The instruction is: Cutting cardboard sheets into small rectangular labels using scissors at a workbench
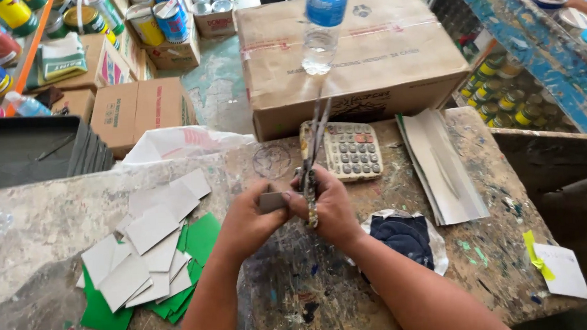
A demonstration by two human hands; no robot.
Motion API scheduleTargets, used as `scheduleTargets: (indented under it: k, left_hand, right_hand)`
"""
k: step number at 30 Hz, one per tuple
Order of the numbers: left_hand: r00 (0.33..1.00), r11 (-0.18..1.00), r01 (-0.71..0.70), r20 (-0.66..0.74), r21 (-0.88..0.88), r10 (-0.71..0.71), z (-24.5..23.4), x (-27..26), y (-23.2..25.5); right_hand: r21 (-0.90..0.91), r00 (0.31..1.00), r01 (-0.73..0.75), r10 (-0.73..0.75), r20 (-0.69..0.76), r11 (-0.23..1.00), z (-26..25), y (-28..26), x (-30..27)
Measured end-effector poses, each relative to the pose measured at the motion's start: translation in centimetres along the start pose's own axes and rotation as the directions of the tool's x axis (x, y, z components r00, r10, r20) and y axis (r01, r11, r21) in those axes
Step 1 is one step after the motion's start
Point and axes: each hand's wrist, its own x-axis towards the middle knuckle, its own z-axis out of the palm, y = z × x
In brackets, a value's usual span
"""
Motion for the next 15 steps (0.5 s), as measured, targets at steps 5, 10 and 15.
scheduleTargets:
  k: [5,10,15]
  left_hand:
    - [1.0,1.0,-0.002,-0.024,-0.003,0.002,-1.5,-0.5,0.1]
    - [0.996,0.887,-0.094,-0.042,-0.453,0.084,-2.0,-0.3,-1.5]
    - [0.992,0.878,-0.124,-0.068,-0.461,0.105,-1.4,0.1,-1.5]
  right_hand:
    - [-0.14,0.999,0.003,0.003,0.048,0.99,-0.1,-0.1,-0.3]
    - [-0.193,0.982,0.067,-0.099,-0.159,0.979,0.5,-0.5,-1.3]
    - [-0.27,0.95,0.156,-0.22,-0.223,0.95,-0.6,-0.2,-0.9]
